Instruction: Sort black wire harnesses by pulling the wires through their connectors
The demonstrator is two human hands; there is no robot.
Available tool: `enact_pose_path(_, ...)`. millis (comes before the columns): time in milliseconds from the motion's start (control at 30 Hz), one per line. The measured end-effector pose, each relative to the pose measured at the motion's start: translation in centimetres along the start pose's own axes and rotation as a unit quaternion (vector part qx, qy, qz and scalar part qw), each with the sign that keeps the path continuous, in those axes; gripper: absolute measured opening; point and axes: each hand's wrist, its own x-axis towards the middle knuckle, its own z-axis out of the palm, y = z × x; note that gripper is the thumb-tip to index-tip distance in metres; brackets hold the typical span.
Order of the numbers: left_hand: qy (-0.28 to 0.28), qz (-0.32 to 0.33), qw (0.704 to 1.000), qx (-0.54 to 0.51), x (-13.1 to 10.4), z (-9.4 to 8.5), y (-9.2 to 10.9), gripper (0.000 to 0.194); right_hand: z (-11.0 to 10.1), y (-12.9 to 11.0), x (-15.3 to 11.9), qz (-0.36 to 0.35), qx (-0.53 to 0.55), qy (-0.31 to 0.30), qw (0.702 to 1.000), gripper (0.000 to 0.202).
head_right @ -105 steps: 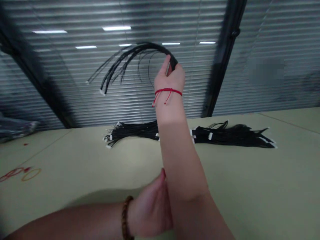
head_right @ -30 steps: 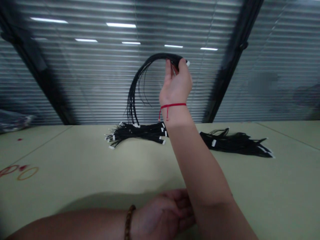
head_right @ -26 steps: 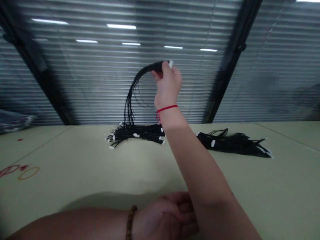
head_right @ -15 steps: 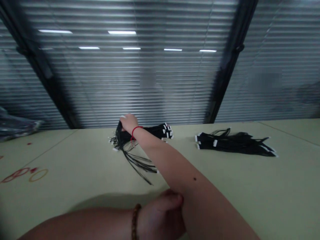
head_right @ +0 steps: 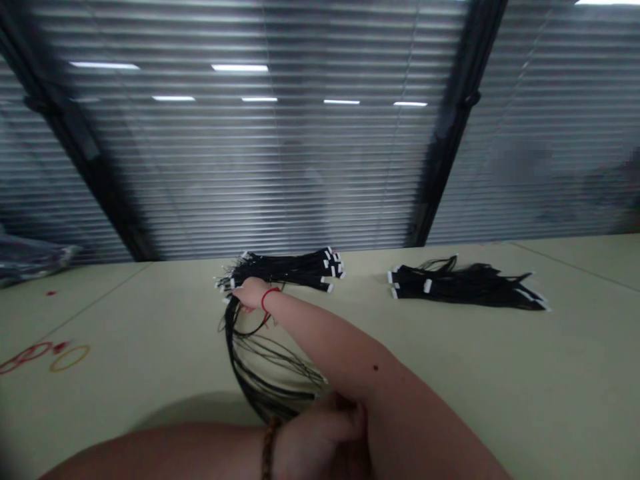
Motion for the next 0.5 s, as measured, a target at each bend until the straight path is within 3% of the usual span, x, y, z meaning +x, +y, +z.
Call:
enact_pose_path(67,-0.067,-0.050,0.996,0.010,-0.2,-0.1,0.3,0.052,-0.3,0.3,-0.3,-0.003,0.000,0.008,1.000,0.034)
enact_pose_path(133,-0.098,-0.065,0.993,0.025,-0.3,0.2,0.4,0.052,-0.5,0.6,-0.7,-0.004,0.000,0.016,1.000,0.034)
enact_pose_path(333,-0.016,0.016,0.999,0.023,0.1,1.8,0.1,0.042,-0.7,0.2,-1.1,-0.001,-0.002,0.028,1.000,0.034)
enact_pose_path(500,0.001,0.043,0.998,0.046,0.2,1.2,-0.2,0.053,-0.8,-0.9,-2.0,-0.026,0.026,0.019,0.999,0.034)
